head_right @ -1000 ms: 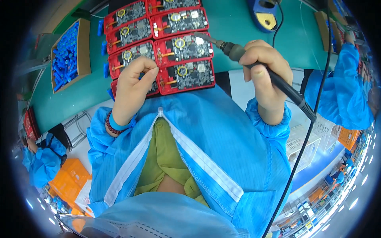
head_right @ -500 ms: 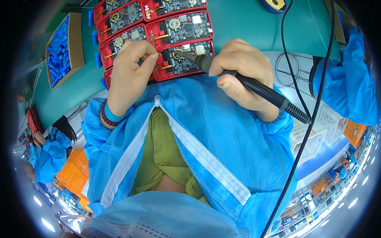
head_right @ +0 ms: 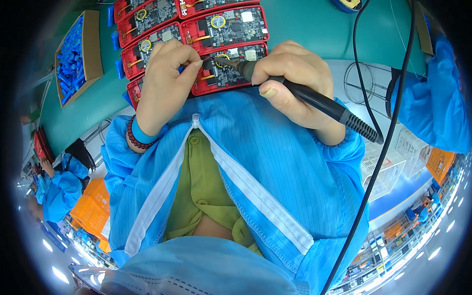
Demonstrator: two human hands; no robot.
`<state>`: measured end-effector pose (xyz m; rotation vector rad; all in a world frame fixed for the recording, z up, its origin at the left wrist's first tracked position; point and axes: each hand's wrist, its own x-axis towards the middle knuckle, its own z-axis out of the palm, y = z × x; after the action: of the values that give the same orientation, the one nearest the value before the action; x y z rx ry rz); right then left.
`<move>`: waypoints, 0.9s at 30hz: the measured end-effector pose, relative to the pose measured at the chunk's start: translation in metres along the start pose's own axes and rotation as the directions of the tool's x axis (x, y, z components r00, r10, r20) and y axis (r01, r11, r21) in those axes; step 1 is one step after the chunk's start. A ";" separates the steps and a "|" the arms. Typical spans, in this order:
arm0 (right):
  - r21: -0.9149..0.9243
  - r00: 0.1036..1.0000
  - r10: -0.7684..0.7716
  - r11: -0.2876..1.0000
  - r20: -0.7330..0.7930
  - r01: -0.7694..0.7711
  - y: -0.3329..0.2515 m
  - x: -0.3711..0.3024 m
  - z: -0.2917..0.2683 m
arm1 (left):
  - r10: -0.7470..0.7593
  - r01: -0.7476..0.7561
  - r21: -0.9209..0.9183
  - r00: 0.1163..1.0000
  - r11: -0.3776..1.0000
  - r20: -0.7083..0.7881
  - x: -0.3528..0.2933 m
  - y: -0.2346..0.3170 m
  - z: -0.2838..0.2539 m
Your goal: The person solders circuit boards in red casings using a soldering iron and solder wire. They then take cylindrical batteries from a box, solder the battery wires to each circuit board, and slide the set of assembled boards down the assembly line.
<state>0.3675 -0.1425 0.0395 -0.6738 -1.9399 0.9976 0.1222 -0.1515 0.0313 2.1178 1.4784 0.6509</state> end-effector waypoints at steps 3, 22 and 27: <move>0.004 1.000 0.007 1.000 -0.005 -0.007 0.001 0.000 0.002 | 0.002 -0.002 0.004 1.000 1.000 -0.004 0.000 0.000 0.000; 0.006 1.000 -0.023 1.000 -0.010 0.023 0.004 -0.001 0.000 | 0.047 -0.046 0.050 0.999 0.998 -0.021 0.000 -0.001 0.001; 0.008 1.000 0.002 1.000 0.003 -0.002 0.003 -0.001 0.000 | 0.076 -0.073 0.079 0.997 0.994 -0.028 0.001 0.000 0.001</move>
<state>0.3679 -0.1415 0.0368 -0.6706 -1.9376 1.0076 0.1232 -0.1511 0.0310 2.2409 1.4696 0.6660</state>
